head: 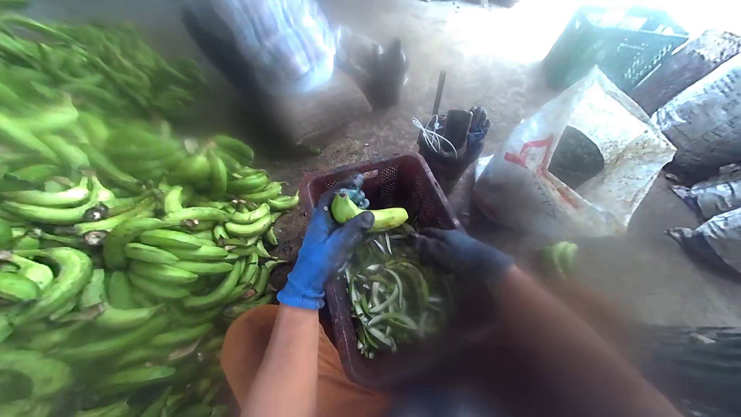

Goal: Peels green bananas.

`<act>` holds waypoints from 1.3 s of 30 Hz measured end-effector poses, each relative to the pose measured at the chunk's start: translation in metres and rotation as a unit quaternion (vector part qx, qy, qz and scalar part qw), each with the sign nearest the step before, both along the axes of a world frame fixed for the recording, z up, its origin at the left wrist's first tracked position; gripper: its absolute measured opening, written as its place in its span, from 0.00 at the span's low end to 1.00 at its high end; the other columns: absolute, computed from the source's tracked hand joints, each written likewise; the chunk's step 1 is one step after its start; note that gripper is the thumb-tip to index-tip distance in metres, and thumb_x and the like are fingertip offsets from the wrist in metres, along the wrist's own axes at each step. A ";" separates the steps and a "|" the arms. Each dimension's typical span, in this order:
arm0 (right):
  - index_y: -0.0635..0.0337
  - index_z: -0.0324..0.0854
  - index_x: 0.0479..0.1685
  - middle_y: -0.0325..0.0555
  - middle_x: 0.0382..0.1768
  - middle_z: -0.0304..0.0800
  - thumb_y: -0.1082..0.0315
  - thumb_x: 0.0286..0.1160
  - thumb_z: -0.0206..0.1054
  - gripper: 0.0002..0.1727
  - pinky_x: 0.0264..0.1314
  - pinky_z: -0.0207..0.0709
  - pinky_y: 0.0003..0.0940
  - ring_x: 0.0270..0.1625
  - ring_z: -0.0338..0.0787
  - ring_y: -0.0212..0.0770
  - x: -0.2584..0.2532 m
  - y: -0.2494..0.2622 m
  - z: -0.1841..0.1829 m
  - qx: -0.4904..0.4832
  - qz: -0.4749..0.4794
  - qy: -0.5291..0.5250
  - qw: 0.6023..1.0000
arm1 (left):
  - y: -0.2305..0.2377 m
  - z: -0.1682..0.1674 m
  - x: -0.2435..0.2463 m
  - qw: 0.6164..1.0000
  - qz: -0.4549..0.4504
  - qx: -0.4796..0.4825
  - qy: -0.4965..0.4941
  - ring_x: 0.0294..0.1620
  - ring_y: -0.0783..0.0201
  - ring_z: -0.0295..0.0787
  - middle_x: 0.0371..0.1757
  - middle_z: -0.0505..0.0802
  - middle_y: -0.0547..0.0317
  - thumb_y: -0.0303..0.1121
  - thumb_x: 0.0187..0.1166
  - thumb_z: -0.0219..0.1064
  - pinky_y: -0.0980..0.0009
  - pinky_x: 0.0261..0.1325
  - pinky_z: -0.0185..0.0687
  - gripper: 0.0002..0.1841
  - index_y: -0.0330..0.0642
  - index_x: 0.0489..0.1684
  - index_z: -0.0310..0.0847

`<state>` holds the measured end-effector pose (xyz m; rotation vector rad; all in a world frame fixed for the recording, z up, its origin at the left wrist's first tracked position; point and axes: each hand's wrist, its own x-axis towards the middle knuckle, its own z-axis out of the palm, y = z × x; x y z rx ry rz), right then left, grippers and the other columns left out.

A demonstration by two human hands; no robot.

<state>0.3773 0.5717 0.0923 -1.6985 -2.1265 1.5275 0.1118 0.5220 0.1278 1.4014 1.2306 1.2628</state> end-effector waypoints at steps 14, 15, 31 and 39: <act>0.38 0.83 0.76 0.47 0.61 0.88 0.46 0.79 0.65 0.26 0.58 0.84 0.49 0.59 0.87 0.42 -0.010 -0.017 -0.004 0.292 0.144 0.131 0.936 | 0.006 -0.017 0.012 0.986 0.089 0.018 -0.138 0.46 0.66 0.90 0.65 0.89 0.66 0.44 0.90 0.53 0.68 0.40 0.89 0.22 0.66 0.82 0.70; 0.37 0.83 0.75 0.47 0.60 0.88 0.46 0.79 0.65 0.26 0.56 0.84 0.49 0.58 0.88 0.43 -0.011 -0.016 -0.002 0.306 0.142 0.118 0.934 | 0.000 -0.022 0.014 0.991 0.090 0.013 -0.095 0.50 0.67 0.89 0.67 0.88 0.66 0.43 0.91 0.50 0.67 0.44 0.88 0.22 0.65 0.83 0.67; 0.41 0.78 0.79 0.49 0.62 0.90 0.54 0.76 0.72 0.29 0.61 0.83 0.61 0.61 0.90 0.52 0.005 0.012 -0.001 0.373 0.045 -0.010 0.927 | 0.005 -0.020 0.016 0.993 0.119 -0.011 0.003 0.59 0.73 0.85 0.68 0.87 0.65 0.47 0.93 0.47 0.66 0.63 0.83 0.23 0.59 0.85 0.67; 0.43 0.85 0.72 0.48 0.58 0.91 0.47 0.78 0.66 0.25 0.56 0.85 0.51 0.59 0.90 0.48 -0.015 -0.011 0.005 0.438 0.150 0.107 0.880 | 0.014 -0.028 0.021 0.973 0.117 0.070 -0.189 0.55 0.67 0.90 0.73 0.84 0.69 0.48 0.95 0.40 0.68 0.48 0.90 0.23 0.69 0.88 0.56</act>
